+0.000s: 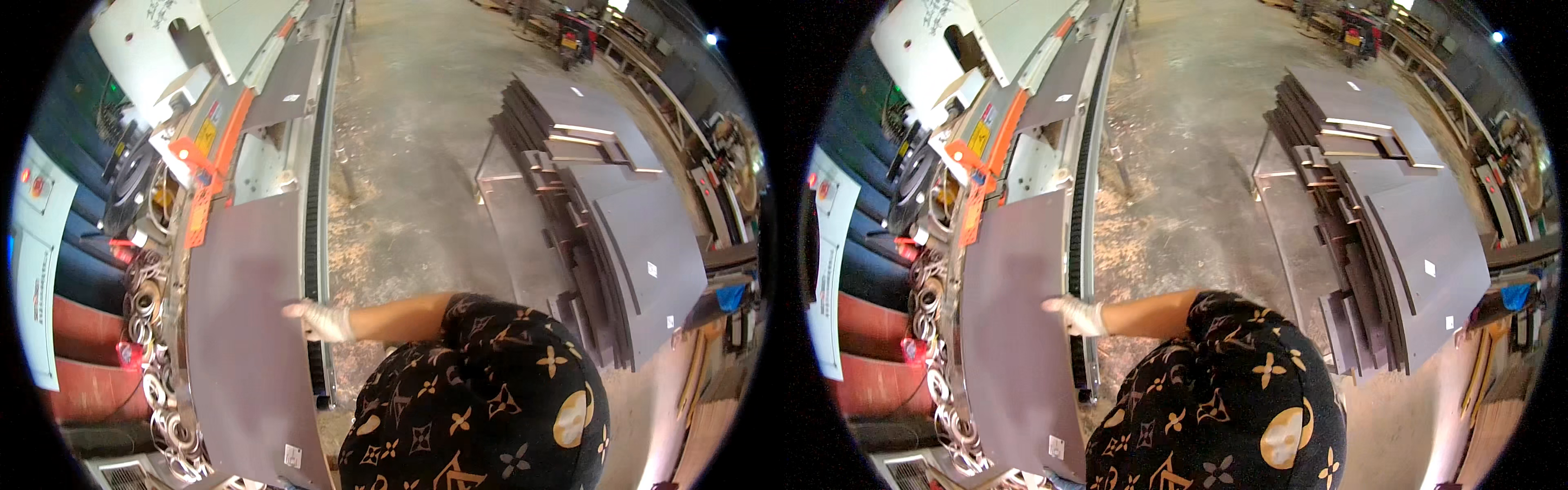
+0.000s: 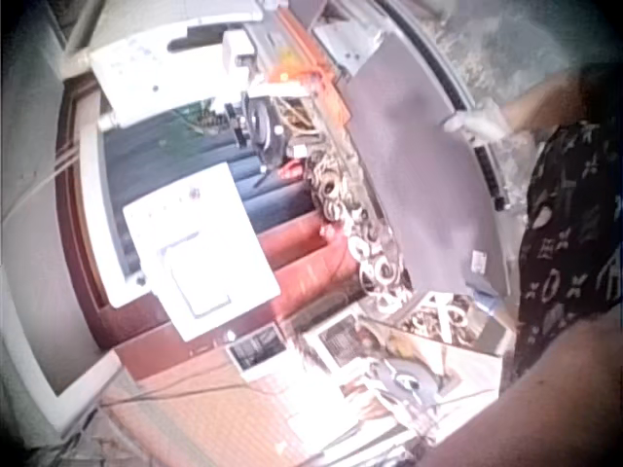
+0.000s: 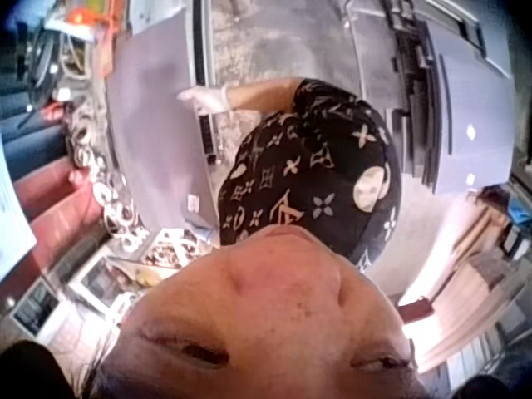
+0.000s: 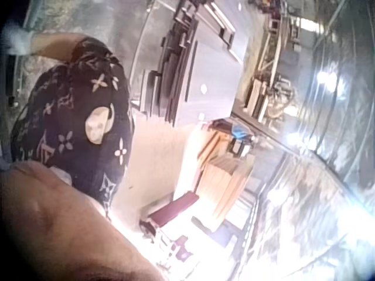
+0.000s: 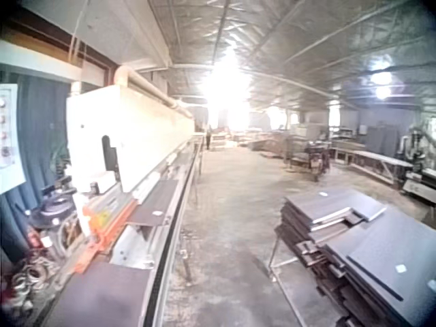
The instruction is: The person repeatedly picks up large flat panels from a stack, carries them to a machine, places them on the machine bed, and returns to the stack. This cycle is repeated multiple times.
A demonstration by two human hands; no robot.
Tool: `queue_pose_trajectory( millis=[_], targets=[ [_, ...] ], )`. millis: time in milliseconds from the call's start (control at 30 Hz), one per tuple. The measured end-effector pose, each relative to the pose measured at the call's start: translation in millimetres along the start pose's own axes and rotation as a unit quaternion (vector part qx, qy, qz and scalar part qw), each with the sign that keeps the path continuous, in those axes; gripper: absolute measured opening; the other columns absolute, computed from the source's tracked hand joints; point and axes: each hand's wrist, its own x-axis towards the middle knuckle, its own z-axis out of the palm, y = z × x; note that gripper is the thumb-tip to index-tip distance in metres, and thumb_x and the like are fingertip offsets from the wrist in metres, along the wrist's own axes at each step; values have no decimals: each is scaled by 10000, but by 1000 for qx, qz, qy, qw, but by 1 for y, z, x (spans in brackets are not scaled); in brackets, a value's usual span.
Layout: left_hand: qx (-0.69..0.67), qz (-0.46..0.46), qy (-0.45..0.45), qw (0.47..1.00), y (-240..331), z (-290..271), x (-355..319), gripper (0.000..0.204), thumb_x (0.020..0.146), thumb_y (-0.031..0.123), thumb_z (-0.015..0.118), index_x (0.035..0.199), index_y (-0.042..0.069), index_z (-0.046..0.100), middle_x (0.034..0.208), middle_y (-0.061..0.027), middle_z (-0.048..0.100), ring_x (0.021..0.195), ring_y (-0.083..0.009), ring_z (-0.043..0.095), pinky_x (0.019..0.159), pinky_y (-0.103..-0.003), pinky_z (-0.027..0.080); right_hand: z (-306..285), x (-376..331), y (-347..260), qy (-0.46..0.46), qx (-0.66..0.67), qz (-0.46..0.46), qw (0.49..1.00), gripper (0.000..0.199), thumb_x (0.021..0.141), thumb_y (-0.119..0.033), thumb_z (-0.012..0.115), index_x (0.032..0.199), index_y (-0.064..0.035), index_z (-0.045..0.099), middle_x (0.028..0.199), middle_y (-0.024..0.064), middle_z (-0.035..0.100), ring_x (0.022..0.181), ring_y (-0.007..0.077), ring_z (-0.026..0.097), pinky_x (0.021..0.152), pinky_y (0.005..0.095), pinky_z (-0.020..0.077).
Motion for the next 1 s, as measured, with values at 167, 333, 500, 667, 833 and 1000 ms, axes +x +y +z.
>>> queue_pose_trajectory(
  millis=[167, 333, 500, 667, 833, 1000],
  targets=[
    [21, -28, 0, 999, 0, 21, 28, 419, 877, 345, 511, 1141, 20, 533, 981, -95, 603, 870, -196, 575, 694, -284, 466, 2, 25, 6, 68, 2, 3, 998, 955, 699, -570, 627, 1410, -113, 183, 1454, 101, 233, 1338, 250, 219, 1100, 449, 138],
    [16, -42, 32, 998, 17, -46, 45, 419, 870, 362, 519, 1135, 38, 539, 965, -85, 610, 842, -192, 583, 658, -254, 469, 34, -13, -33, -5, -143, 23, 989, 829, 805, -478, 570, 1407, -55, 188, 1458, 208, 137, 1340, 396, 137, 1093, 505, 138],
    [36, -97, -5, 995, 20, -104, 58, 418, 864, 379, 526, 1128, 55, 545, 950, -75, 616, 814, -188, 590, 622, -224, 472, 7, 1, -24, 40, -143, 63, 987, 732, 811, -446, 567, 1384, -93, 279, 1422, 178, 254, 1255, 370, 336, 1060, 454, 269],
    [-84, -136, 82, 984, 39, -73, 33, 408, 834, 424, 558, 1066, 89, 571, 860, -49, 619, 670, -189, 589, 542, -263, 486, 9, 18, -19, 60, -78, 87, 991, 662, 842, -322, 571, 1383, -84, 273, 1433, 181, 229, 1251, 391, 333, 1048, 447, 282],
    [-129, -220, -66, 965, 20, -100, 62, 324, 865, 401, 514, 916, 90, 591, 668, -32, 547, 526, -156, 508, 456, -263, 418, 3, 7, -34, 63, -111, 74, 989, 765, 816, -357, 602, 1377, -5, 221, 1413, 235, 229, 1263, 397, 317, 1056, 442, 291],
    [-2, -51, 3, 999, 12, -27, 64, 144, 866, 247, 542, 848, 104, 534, 693, -18, 560, 496, -125, 509, 438, -244, 434, 20, -14, -59, -2, -133, 70, 989, 777, 797, -370, 619, 1378, -11, 248, 1438, 236, 181, 1281, 421, 277, 1050, 428, 307]
  ],
)
